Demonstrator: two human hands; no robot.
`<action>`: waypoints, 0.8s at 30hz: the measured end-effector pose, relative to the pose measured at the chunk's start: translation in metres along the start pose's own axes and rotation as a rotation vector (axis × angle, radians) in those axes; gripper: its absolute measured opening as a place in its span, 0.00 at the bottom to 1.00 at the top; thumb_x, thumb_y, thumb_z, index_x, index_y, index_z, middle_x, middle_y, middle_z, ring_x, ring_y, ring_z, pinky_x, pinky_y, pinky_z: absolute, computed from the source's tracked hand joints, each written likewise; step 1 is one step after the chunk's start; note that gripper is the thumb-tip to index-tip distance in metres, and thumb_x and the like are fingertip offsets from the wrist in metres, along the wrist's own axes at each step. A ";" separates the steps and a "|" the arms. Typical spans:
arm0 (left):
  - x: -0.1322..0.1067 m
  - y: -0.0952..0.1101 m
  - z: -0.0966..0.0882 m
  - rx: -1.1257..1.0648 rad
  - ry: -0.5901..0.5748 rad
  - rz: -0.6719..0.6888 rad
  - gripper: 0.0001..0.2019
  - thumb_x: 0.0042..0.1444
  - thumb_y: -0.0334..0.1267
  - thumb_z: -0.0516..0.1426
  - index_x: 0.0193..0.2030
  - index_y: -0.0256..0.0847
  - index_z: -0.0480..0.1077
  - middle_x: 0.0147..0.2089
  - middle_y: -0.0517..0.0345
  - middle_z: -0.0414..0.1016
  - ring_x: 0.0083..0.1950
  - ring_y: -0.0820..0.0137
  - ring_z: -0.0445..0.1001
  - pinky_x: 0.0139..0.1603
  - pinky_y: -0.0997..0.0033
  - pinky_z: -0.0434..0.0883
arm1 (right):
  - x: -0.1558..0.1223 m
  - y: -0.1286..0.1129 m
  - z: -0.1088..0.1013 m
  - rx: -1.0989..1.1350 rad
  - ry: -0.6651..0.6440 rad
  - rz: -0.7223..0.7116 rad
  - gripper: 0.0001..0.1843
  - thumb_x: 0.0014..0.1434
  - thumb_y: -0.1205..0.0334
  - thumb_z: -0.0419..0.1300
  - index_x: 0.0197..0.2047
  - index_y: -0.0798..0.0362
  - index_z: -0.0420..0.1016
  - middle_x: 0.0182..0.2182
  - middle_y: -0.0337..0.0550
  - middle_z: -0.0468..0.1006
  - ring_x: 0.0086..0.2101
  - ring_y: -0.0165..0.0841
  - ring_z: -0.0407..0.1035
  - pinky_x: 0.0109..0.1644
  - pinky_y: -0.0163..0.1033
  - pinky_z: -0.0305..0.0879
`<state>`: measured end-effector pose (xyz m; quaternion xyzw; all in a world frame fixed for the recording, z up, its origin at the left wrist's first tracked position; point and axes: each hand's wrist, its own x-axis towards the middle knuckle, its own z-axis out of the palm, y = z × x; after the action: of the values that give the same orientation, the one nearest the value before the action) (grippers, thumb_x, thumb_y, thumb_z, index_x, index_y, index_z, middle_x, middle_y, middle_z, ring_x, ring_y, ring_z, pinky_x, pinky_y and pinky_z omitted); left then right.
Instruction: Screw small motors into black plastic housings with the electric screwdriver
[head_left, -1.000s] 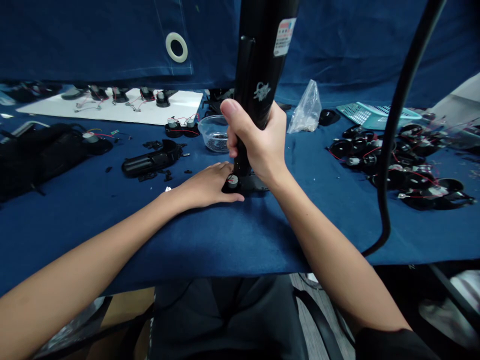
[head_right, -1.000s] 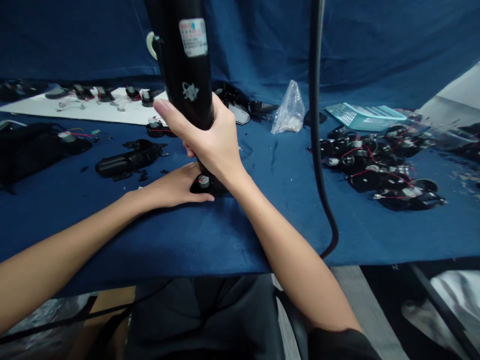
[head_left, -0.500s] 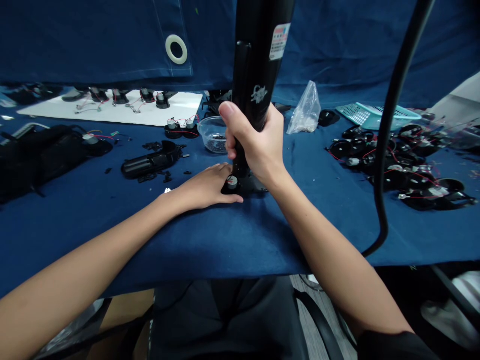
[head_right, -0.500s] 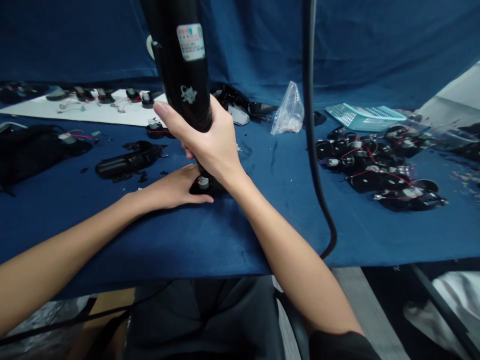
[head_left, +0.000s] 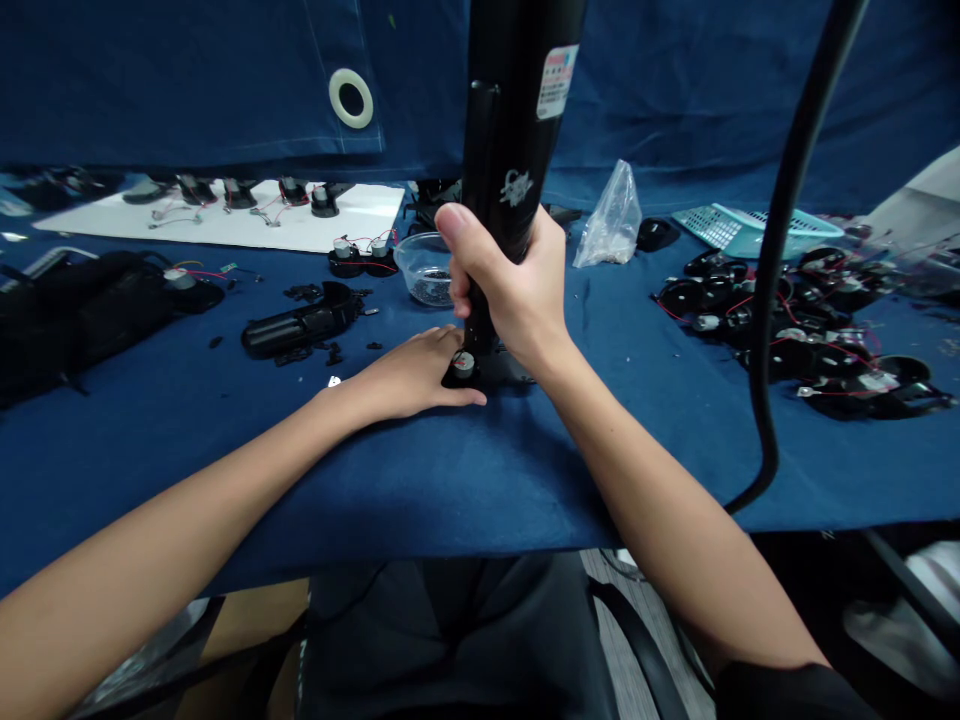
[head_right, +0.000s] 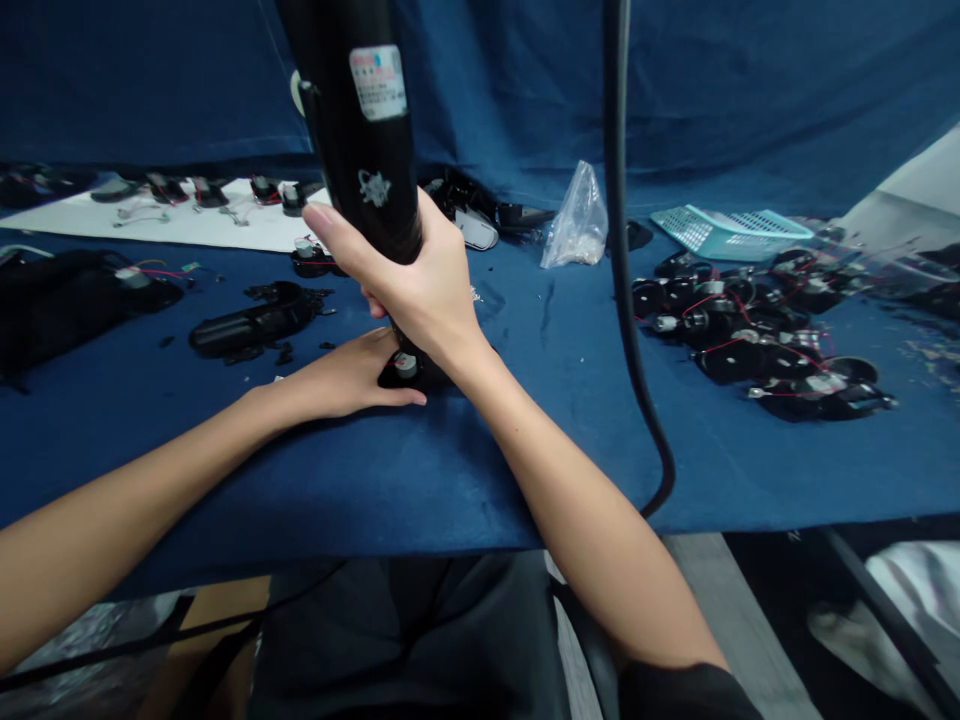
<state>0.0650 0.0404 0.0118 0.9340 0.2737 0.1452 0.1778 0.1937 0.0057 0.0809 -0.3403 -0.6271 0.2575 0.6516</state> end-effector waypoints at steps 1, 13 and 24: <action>0.000 0.000 0.000 -0.001 0.002 0.001 0.39 0.55 0.63 0.57 0.66 0.39 0.57 0.60 0.42 0.67 0.57 0.52 0.69 0.54 0.56 0.66 | 0.000 0.000 0.000 0.006 0.001 -0.003 0.20 0.57 0.42 0.62 0.31 0.51 0.65 0.20 0.32 0.67 0.17 0.22 0.59 0.18 0.30 0.58; 0.000 0.001 -0.001 0.031 -0.006 -0.006 0.39 0.55 0.64 0.56 0.65 0.39 0.57 0.60 0.41 0.67 0.57 0.52 0.68 0.54 0.58 0.65 | -0.001 -0.006 0.000 -0.008 0.005 0.026 0.17 0.59 0.48 0.62 0.31 0.50 0.62 0.20 0.31 0.66 0.16 0.22 0.59 0.18 0.31 0.58; -0.001 0.003 -0.002 0.008 -0.002 0.005 0.37 0.56 0.63 0.56 0.63 0.39 0.59 0.60 0.42 0.68 0.57 0.53 0.68 0.55 0.58 0.65 | -0.001 -0.005 -0.001 0.006 -0.012 0.057 0.23 0.54 0.39 0.63 0.31 0.50 0.64 0.20 0.32 0.65 0.17 0.23 0.60 0.19 0.32 0.58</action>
<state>0.0647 0.0380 0.0146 0.9356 0.2718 0.1435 0.1739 0.1945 0.0018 0.0840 -0.3546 -0.6202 0.2798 0.6413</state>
